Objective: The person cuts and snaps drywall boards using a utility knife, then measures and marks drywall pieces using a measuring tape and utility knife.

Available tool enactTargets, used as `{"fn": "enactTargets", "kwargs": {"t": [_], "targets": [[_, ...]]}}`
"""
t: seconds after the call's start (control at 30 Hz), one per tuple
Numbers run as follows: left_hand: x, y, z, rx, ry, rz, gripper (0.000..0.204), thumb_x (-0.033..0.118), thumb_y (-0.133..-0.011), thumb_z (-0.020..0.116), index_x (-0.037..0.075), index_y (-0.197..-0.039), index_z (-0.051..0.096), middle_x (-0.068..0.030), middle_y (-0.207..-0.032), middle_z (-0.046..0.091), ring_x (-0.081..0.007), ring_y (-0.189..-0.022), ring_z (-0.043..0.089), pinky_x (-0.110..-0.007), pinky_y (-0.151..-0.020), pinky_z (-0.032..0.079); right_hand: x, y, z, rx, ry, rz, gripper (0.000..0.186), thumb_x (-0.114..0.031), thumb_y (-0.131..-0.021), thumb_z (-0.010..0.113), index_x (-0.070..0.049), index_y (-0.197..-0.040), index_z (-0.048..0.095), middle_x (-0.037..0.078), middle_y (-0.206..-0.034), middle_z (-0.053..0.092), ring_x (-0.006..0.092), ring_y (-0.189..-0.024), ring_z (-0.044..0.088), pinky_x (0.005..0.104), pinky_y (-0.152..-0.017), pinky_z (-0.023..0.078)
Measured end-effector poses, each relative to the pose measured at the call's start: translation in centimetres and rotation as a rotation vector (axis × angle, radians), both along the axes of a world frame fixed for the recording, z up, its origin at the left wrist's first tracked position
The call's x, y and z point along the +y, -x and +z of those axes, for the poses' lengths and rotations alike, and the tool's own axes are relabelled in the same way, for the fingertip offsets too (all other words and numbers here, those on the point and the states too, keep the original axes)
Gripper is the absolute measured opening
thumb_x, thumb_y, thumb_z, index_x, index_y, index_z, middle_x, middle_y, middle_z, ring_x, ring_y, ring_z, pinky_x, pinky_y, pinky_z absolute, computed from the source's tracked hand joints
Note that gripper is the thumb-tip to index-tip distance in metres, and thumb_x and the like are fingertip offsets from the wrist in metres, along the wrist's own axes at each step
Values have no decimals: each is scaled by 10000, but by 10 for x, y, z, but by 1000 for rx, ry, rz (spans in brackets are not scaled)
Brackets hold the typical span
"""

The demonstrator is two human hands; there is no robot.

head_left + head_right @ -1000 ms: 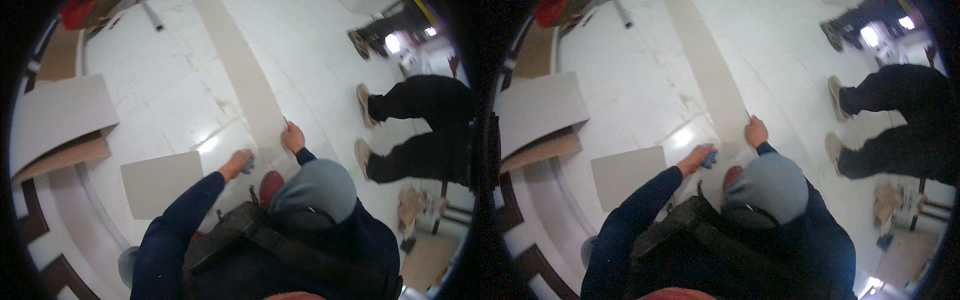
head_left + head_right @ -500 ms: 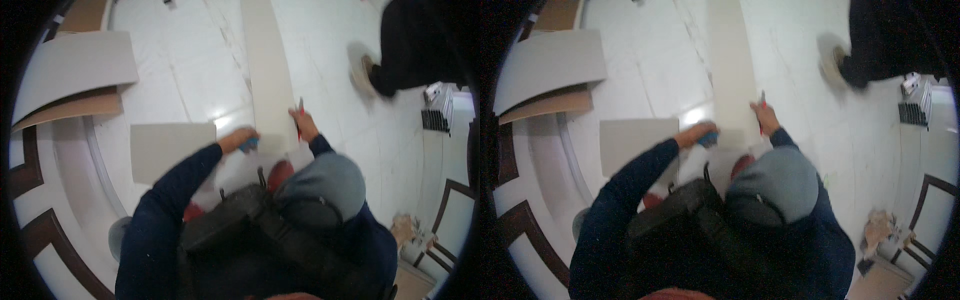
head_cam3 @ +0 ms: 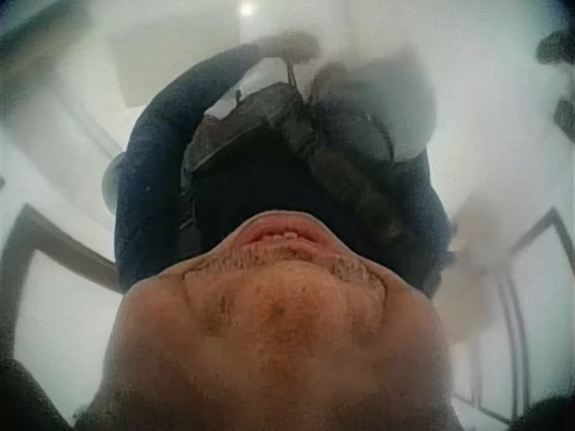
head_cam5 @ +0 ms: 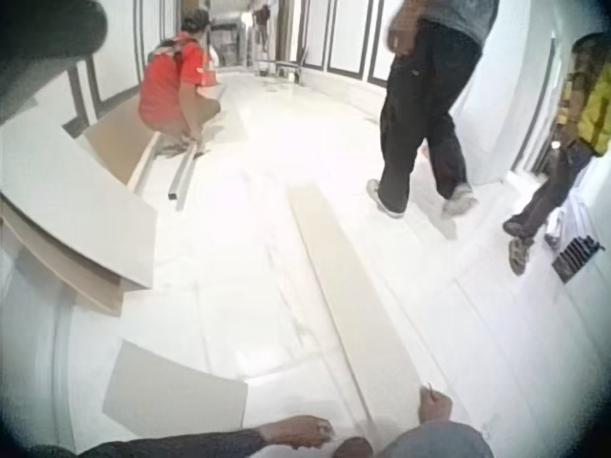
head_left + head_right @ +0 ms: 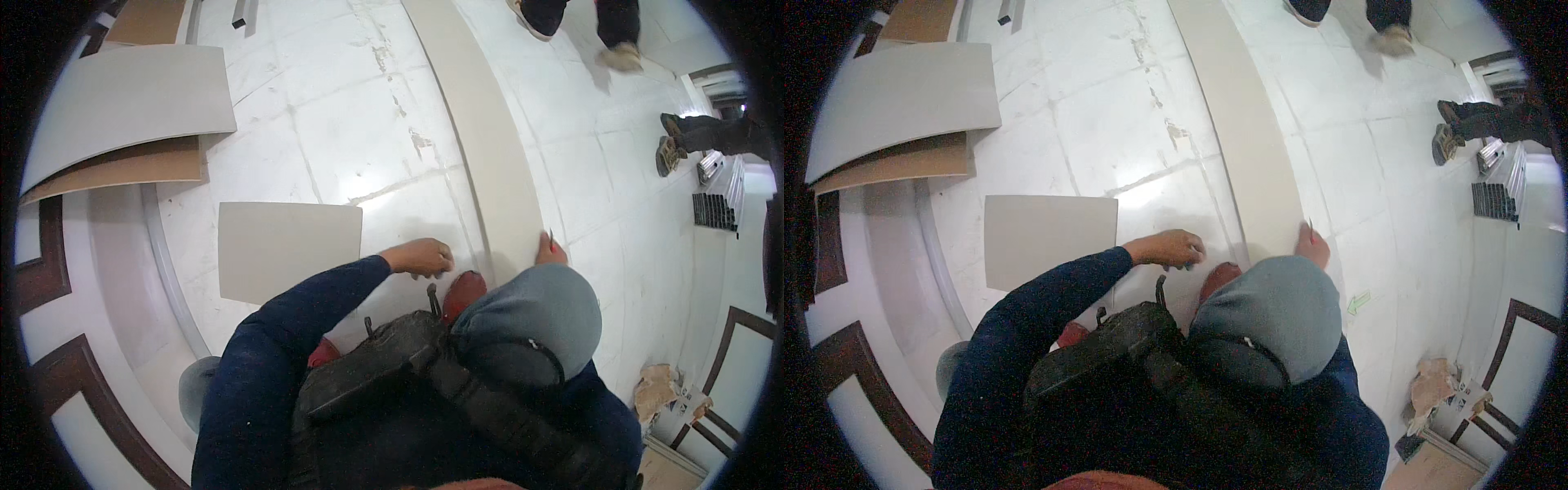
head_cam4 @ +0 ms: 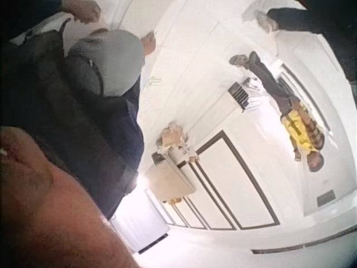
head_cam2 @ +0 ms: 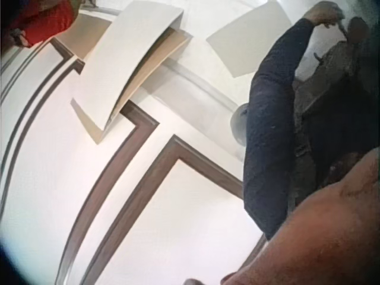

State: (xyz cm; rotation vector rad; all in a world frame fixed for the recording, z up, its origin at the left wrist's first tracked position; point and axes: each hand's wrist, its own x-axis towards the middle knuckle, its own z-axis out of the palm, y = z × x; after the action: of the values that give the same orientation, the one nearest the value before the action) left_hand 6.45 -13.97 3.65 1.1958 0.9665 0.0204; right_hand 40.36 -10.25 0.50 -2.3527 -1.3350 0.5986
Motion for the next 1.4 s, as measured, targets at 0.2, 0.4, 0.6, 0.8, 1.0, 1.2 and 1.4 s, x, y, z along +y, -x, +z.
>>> {"fn": "enactTargets", "kwargs": {"t": [0.2, 0.4, 0.6, 0.8, 1.0, 1.2, 1.4], "targets": [[28, 75, -9, 209, -56, 187, 281, 286, -887, 600, 64, -1042, 674, -49, -854, 679, -153, -667, 615, -292, -549, 529, -16, -97, -14, 27, 143, 148, 523, -455, -923, 590, 57, -833, 639, 190, -651, 585, 254, -619, 521, 418, -636, 430], [49, 92, 3, 371, -4, 231, 308, 275, -874, 622, 48, -1077, 670, -83, -963, 668, -166, -837, 621, -324, -699, 530, 61, -149, -20, -357, 214, 462, 516, -531, -923, 511, -42, -863, 664, 214, -820, 659, 411, -840, 634, 485, -752, 488], [52, 74, 27, 467, -262, -64, 425, 282, -849, 691, 47, -1196, 623, -151, -1030, 665, -267, -954, 632, -380, -884, 501, 92, -88, -29, -283, -329, 345, 236, -263, -887, 589, -162, -1092, 649, 97, -1055, 683, 327, -934, 663, 439, -801, 528], [78, 3, 84, 424, -379, -122, 823, 365, -768, 773, 48, -1431, 401, -268, -1090, 655, -356, -1049, 657, -410, -909, 520, 7, 140, -15, 370, -322, 909, 294, -101, -836, 592, -32, -1111, 669, 76, -981, 706, 246, -915, 661, 353, -812, 525], [82, 21, 89, 452, -378, -85, 926, 479, -651, 848, -2, -1357, 490, -227, -1005, 677, -320, -955, 677, -368, -862, 538, -10, 187, 53, 1062, 237, 214, 267, -328, -863, 715, -65, -840, 675, -11, -625, 538, 79, -507, 460, 238, -443, 349], [94, 72, 46, 449, -470, -87, 410, 407, -851, 689, 76, -1092, 680, -182, -970, 701, -315, -891, 662, -380, -834, 502, -16, 103, 15, 1032, 162, 49, 217, -280, -905, 665, -67, -909, 707, -20, -778, 621, 93, -710, 588, 249, -618, 471], [143, 169, 7, 631, -709, -192, 284, 313, -895, 600, 94, -1059, 676, -192, -982, 694, -377, -946, 651, -441, -853, 498, -32, -93, -43, 575, -79, -475, 223, -295, -854, 714, -80, -903, 683, -40, -657, 541, 67, -497, 444, 243, -448, 360]]}}
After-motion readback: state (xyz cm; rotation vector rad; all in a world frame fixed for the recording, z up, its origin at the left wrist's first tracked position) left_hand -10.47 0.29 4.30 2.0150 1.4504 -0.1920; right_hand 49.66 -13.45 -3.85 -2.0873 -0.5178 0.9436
